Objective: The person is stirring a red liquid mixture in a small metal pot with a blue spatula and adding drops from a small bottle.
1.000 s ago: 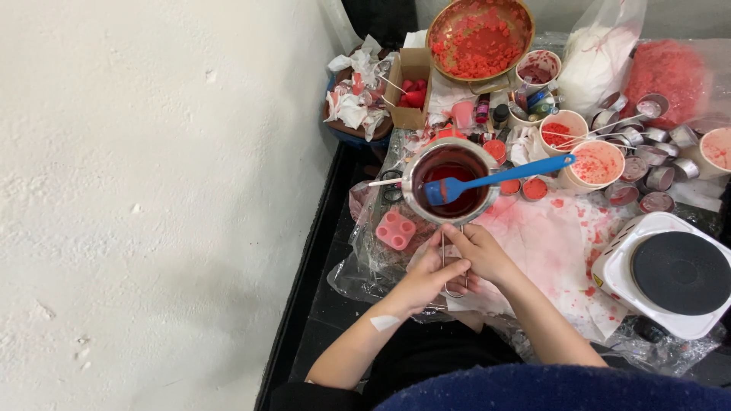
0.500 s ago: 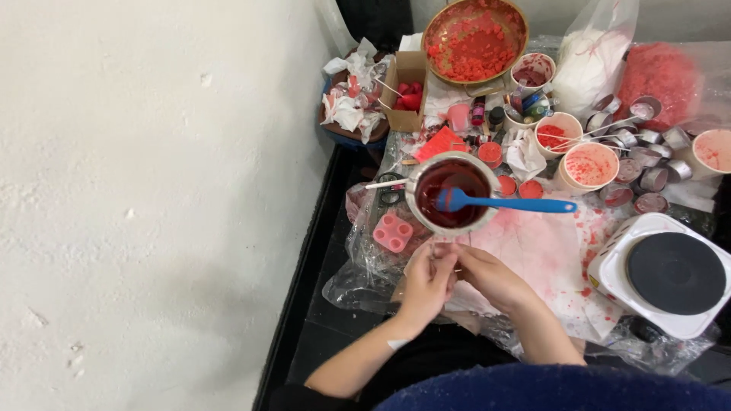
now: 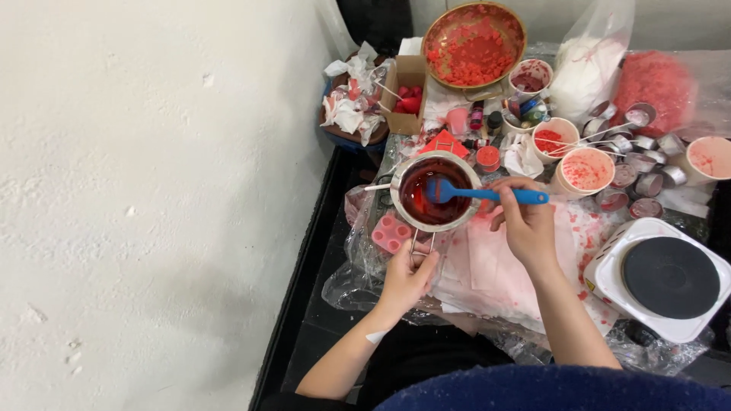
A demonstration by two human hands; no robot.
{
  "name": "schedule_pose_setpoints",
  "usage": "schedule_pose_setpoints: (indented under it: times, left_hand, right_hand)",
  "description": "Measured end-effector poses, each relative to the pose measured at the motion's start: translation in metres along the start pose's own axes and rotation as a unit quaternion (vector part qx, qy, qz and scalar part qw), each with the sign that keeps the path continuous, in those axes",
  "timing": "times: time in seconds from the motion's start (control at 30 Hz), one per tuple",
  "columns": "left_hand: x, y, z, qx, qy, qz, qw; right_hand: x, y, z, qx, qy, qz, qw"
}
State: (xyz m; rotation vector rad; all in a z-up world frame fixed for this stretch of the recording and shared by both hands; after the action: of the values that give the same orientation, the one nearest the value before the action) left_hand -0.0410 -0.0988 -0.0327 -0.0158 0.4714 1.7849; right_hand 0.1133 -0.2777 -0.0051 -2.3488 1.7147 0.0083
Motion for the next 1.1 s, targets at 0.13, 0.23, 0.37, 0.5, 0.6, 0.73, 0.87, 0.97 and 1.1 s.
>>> schedule_pose_setpoints:
  times: [0.13,0.23,0.37,0.5,0.6,0.73,0.87,0.97,1.1]
  left_hand:
    - [0.018,0.009,0.014,0.022,-0.040,-0.003,0.999]
    - [0.038,0.013,0.012,-0.024,-0.069,0.000,0.997]
    - [0.063,0.030,0.031,-0.041,-0.151,0.028,0.987]
    - [0.092,0.046,0.039,-0.071,-0.246,0.043,0.966]
    - [0.106,0.058,0.045,-0.072,-0.246,0.054,0.965]
    - [0.117,0.070,0.050,-0.063,-0.251,0.066,0.964]
    - [0.120,0.076,0.054,-0.067,-0.255,0.095,0.960]
    - [0.121,0.078,0.055,-0.070,-0.259,0.113,0.957]
    - [0.121,0.079,0.058,-0.066,-0.262,0.104,0.957]
  right_hand:
    - [-0.025,-0.007,-0.030,0.035,0.067,-0.011,0.997]
    - [-0.037,-0.008,-0.034,0.015,0.039,-0.044,0.998]
    - [-0.042,-0.001,-0.032,-0.010,0.129,-0.084,0.988]
    - [-0.069,0.002,-0.053,0.027,0.152,-0.121,0.981]
    - [-0.080,0.003,-0.048,0.001,0.101,-0.185,0.978]
    - [-0.087,0.003,-0.044,-0.021,0.177,-0.176,0.968]
    - [-0.103,0.006,-0.040,0.007,0.097,-0.201,0.975]
    - [-0.104,0.006,-0.036,-0.003,0.113,-0.212,0.971]
    - [-0.102,0.003,-0.040,0.002,0.163,-0.180,0.970]
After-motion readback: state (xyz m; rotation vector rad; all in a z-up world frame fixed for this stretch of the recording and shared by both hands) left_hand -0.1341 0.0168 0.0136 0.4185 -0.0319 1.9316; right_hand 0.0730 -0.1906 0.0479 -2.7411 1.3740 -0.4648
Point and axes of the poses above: each hand's wrist, its own y-axis away from the middle knuckle, its own x-axis out of the back of the hand, z = x × y, the point moved 1 cm from there along -y, towards the middle knuckle, and after that the axes turned 2 degrees about x, right-handed, at the moved point
